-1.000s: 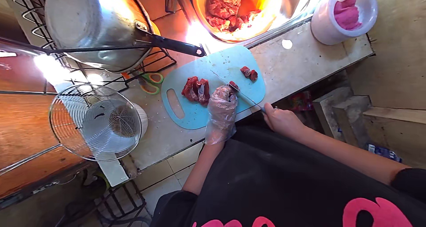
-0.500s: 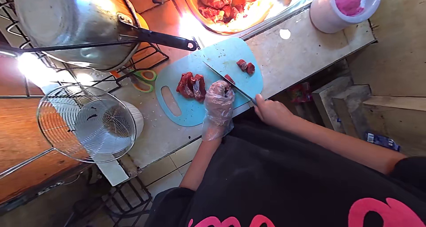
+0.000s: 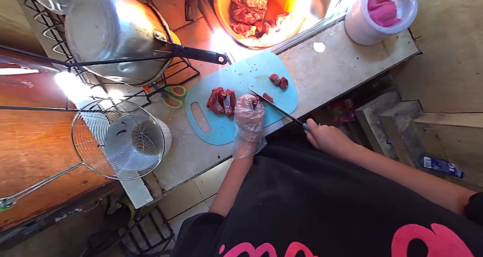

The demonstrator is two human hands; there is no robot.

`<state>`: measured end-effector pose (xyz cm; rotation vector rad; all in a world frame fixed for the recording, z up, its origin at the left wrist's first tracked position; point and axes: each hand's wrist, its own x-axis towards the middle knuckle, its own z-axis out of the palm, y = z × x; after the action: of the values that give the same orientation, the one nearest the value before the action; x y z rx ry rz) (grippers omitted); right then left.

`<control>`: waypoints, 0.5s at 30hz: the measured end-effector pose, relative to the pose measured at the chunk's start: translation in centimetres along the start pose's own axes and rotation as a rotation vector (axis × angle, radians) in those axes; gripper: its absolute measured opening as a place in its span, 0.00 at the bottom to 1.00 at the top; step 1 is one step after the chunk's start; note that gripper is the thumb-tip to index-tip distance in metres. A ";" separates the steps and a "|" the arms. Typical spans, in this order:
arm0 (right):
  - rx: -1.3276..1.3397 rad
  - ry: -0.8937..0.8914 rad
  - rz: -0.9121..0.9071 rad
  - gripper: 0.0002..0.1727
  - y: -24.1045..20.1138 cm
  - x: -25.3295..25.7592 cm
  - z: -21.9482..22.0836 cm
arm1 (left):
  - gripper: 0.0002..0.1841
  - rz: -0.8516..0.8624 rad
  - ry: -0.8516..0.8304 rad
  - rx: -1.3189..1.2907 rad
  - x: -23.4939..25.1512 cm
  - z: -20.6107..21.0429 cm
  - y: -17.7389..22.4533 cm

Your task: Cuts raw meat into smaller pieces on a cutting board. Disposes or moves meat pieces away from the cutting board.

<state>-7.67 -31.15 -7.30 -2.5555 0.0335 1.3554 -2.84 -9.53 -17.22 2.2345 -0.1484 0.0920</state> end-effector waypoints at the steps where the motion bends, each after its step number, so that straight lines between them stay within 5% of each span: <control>1: 0.011 0.018 -0.007 0.23 0.4 -0.2 0.2 | 0.10 -0.012 -0.002 0.005 0.1 0.0 0.0; 7: 0.073 0.271 -0.132 0.21 4.5 -1.9 2.5 | 0.11 -0.131 0.003 -0.022 1.4 -0.4 1.4; 10: 0.130 0.431 -0.172 0.22 4.2 -1.0 2.1 | 0.10 0.059 0.119 -0.035 1.7 -0.3 1.2; 15: 0.114 0.467 -0.169 0.21 3.0 0.3 1.0 | 0.19 0.124 -0.075 0.076 1.2 -1.0 0.9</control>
<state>-8.73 -33.78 -8.70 -2.6461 -0.0205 0.6589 -1.80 -9.38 -15.72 2.3043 -0.3300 0.0818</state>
